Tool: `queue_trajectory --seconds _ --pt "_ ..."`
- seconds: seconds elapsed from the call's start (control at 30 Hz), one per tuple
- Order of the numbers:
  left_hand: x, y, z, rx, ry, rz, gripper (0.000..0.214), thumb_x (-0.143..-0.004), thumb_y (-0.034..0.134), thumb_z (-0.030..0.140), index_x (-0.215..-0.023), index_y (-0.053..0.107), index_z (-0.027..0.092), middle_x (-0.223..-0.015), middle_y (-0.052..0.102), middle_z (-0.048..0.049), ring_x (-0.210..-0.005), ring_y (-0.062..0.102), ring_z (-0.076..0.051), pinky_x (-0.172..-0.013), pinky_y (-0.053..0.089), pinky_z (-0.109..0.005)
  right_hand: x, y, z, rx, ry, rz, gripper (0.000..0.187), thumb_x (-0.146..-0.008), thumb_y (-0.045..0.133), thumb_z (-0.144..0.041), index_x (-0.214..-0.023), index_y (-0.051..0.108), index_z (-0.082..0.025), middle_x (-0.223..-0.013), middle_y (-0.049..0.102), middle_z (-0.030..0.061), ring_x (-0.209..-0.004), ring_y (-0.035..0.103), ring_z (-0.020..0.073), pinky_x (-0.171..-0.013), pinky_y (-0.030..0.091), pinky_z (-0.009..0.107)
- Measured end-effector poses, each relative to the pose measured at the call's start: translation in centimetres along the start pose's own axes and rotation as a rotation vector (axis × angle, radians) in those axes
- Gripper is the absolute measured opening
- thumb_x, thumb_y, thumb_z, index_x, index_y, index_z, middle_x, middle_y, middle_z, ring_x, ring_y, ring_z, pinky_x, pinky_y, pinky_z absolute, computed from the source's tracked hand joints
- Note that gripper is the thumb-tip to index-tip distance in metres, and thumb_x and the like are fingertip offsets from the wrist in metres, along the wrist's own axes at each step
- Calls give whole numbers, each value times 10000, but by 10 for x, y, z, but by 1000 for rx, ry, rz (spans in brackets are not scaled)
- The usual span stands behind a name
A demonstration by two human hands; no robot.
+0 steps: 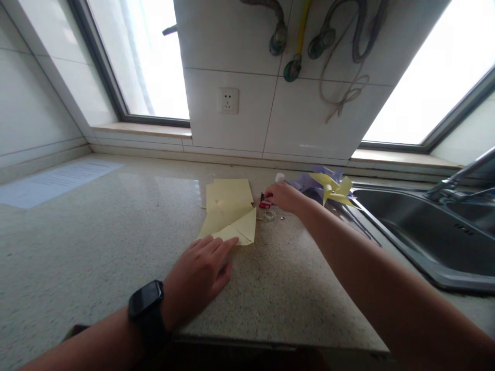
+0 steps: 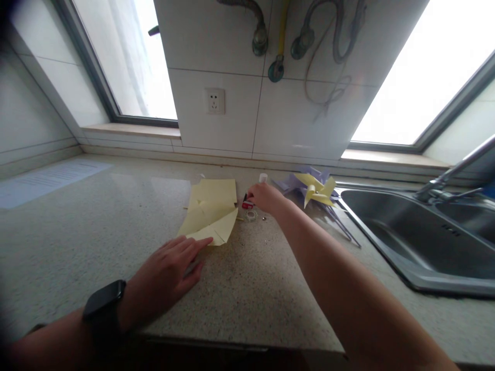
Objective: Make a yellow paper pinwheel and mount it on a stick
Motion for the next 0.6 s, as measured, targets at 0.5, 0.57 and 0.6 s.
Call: queue_trajectory --seconds 0.5,0.57,0.6 --pt "0 -1 -4 -21 -96 -3 402 -953 513 209 -1355 544 208 -1077 741 -95 -920 704 -250 -839 560 -436 -12 9 12 -52 37 -102 301 -981 613 -350 -1226 623 -176 -1241 642 93 -1035 660 223 -881 571 426" --pt "1 -1 -4 -18 -99 -3 401 -950 515 206 -1350 548 210 -1068 740 -94 -914 701 -247 -835 555 -429 -11 9 14 -56 33 -91 308 -979 617 -352 -1228 622 -171 -1235 644 92 -1033 661 226 -878 572 428" --pt "1 -1 -4 -16 -100 -4 401 -948 516 206 -1348 548 210 -1064 738 -94 -911 699 -245 -834 552 -425 -10 9 14 -59 29 -85 304 -980 616 -352 -1225 623 -172 -1232 645 90 -1029 662 224 -876 573 427"
Point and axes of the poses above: each hand's wrist, its own x-axis away from the middle knuckle, its own y-axis out of the palm, z = x × y, the point moved 5 cm from there along -x, towards the middle knuckle
